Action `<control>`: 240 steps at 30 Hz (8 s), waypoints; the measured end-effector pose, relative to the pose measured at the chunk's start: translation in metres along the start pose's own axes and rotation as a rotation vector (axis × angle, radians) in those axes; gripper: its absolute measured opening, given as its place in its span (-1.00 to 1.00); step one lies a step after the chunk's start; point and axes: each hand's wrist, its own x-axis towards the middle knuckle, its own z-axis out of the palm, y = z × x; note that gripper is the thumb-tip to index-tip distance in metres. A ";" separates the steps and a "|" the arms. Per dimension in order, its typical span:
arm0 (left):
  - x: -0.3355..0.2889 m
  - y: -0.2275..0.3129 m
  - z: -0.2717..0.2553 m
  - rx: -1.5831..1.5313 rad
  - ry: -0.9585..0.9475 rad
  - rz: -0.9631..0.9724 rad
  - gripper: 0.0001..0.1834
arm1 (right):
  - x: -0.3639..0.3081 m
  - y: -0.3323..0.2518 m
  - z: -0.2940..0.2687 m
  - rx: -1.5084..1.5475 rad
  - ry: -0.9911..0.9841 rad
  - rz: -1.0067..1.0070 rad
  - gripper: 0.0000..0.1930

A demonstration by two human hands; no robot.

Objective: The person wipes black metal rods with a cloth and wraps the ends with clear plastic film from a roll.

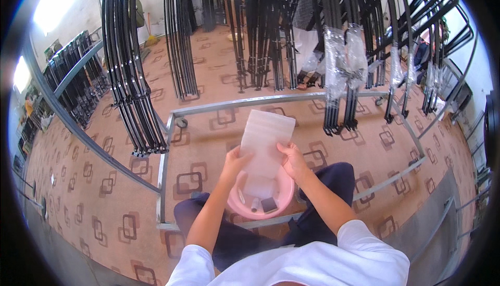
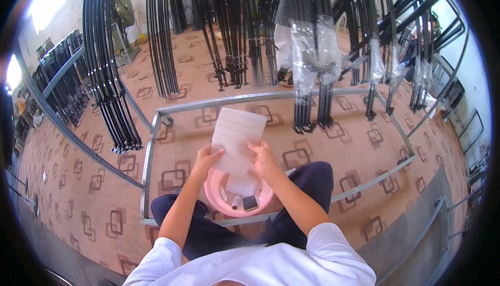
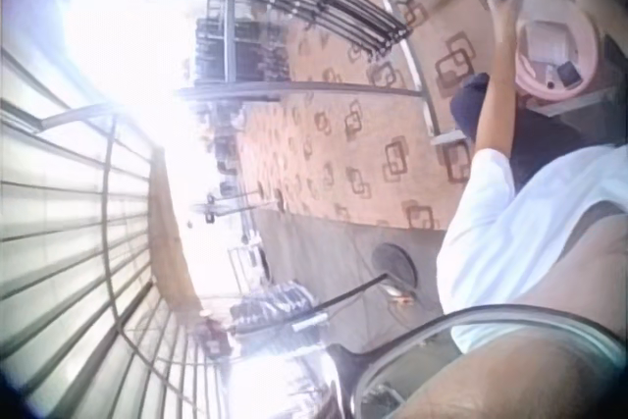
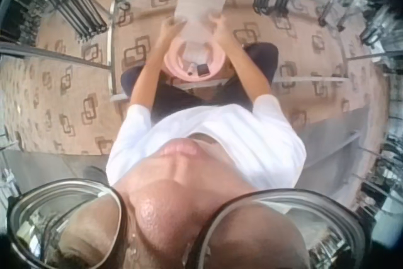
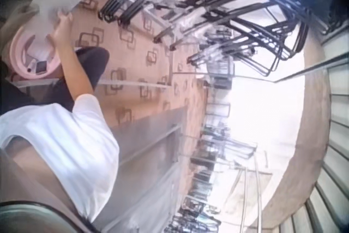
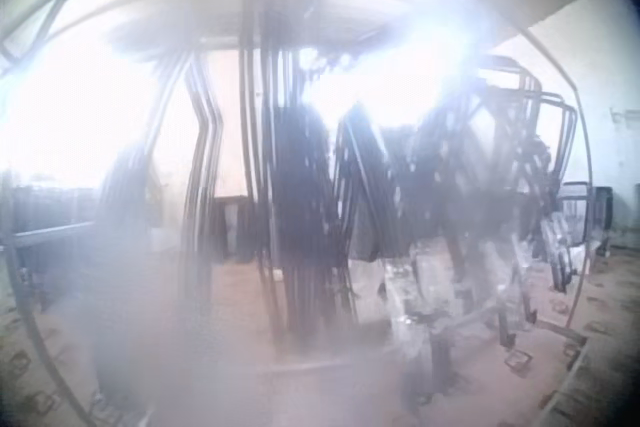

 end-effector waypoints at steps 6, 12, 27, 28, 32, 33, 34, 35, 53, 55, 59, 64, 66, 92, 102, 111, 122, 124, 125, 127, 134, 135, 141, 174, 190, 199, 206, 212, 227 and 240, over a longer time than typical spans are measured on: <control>-0.022 0.051 -0.010 0.715 0.008 0.200 -0.75 | -0.020 -0.040 0.029 -1.132 0.209 -0.825 -0.43; -0.008 0.085 0.001 1.144 -0.078 0.350 -0.79 | 0.003 -0.047 0.056 -1.798 -0.135 -0.690 -0.62; 0.213 0.076 0.013 0.623 0.189 0.460 -0.68 | 0.222 -0.063 -0.051 -1.763 0.107 -0.790 -0.91; 0.224 0.078 0.014 0.543 0.176 0.479 -0.67 | 0.235 -0.065 -0.055 -1.806 0.102 -0.790 -0.91; 0.258 0.073 0.013 0.490 0.244 0.515 -0.68 | 0.274 -0.076 -0.054 -1.884 0.069 -0.764 -0.91; 0.264 0.073 0.013 0.477 0.272 0.535 -0.66 | 0.280 -0.079 -0.052 -1.879 0.065 -0.750 -0.91; 0.269 0.072 0.015 0.464 0.300 0.554 -0.64 | 0.285 -0.082 -0.050 -1.894 0.045 -0.787 -0.92; 0.273 0.070 0.016 0.452 0.328 0.572 -0.63 | 0.290 -0.084 -0.048 -1.910 0.025 -0.823 -0.93; 0.293 0.096 0.032 0.345 0.238 0.539 -0.38 | 0.339 -0.102 -0.020 -1.072 -0.368 -0.314 -0.45; 0.304 0.098 0.025 0.240 0.130 0.442 -0.39 | 0.337 -0.104 -0.019 -1.074 -0.396 -0.273 -0.45; 0.309 0.108 0.010 0.191 -0.124 0.385 -0.55 | 0.325 -0.109 -0.017 -1.074 -0.457 -0.280 -0.46; 0.293 0.124 0.003 0.216 -0.365 0.317 -0.68 | 0.300 -0.109 -0.025 -1.038 -0.459 -0.222 -0.49; 0.289 0.122 -0.002 0.301 -0.407 0.340 -0.65 | 0.283 -0.116 -0.020 -1.041 -0.467 -0.157 -0.43; 0.195 0.141 0.014 0.250 -0.647 0.361 -0.62 | 0.165 -0.099 0.009 -1.533 -0.483 -0.507 -0.55; 0.175 0.147 0.014 0.256 -0.621 0.362 -0.52 | 0.143 -0.086 0.021 -1.562 -0.289 -0.968 -0.83; 0.155 0.152 0.007 0.178 -0.639 0.407 -0.55 | 0.123 -0.070 0.027 -1.377 -0.145 -1.000 -0.86; 0.152 0.124 -0.009 0.221 -0.664 0.200 -0.51 | 0.133 -0.098 0.019 -1.188 -0.337 -0.633 -0.94; 0.148 0.124 -0.006 0.187 -0.658 0.203 -0.49 | 0.138 -0.113 0.023 -1.027 -0.490 -0.520 -0.91; 0.149 0.127 -0.006 0.225 -0.668 0.182 -0.42 | 0.137 -0.117 0.026 -1.068 -0.478 -0.539 -0.90; 0.146 0.134 -0.008 0.301 -0.682 0.133 -0.27 | 0.127 -0.121 0.036 -1.146 -0.456 -0.573 -0.88; 0.142 0.153 -0.004 0.925 -0.609 0.123 -0.60 | 0.114 -0.109 0.044 -1.080 -0.223 -0.751 -0.78; 0.142 0.168 0.003 1.136 -0.616 0.002 -0.66 | 0.121 -0.110 0.035 -1.108 -0.225 -0.801 -0.74; 0.124 0.156 -0.005 0.931 -0.514 0.391 -0.78 | 0.134 -0.102 0.027 -0.993 -0.325 -0.701 -0.67; 0.123 0.117 0.015 0.148 -0.105 0.368 -0.80 | 0.091 -0.103 0.047 -0.882 -0.033 -0.757 -0.81; 0.125 0.154 0.040 0.152 -0.349 0.393 -0.64 | 0.087 -0.106 0.056 -0.662 -0.012 -0.664 -0.91; 0.119 0.156 0.056 0.144 -0.066 0.313 -0.82 | 0.079 -0.112 0.066 -0.944 -0.101 -0.845 -0.93; 0.116 0.155 0.050 0.186 -0.028 0.421 -0.87 | 0.052 -0.116 0.090 -0.937 0.083 -0.774 -0.97; 0.113 0.156 0.063 0.173 -0.017 0.471 -0.87 | 0.063 -0.111 0.084 -1.050 0.180 -0.894 -0.98; 0.105 0.166 0.051 0.250 -0.135 0.428 -0.52 | 0.067 -0.126 0.084 -1.176 0.030 -0.876 -0.85; 0.105 0.126 0.000 0.330 -0.362 0.260 -0.67 | 0.071 -0.128 0.080 -1.111 -0.075 -0.900 -0.89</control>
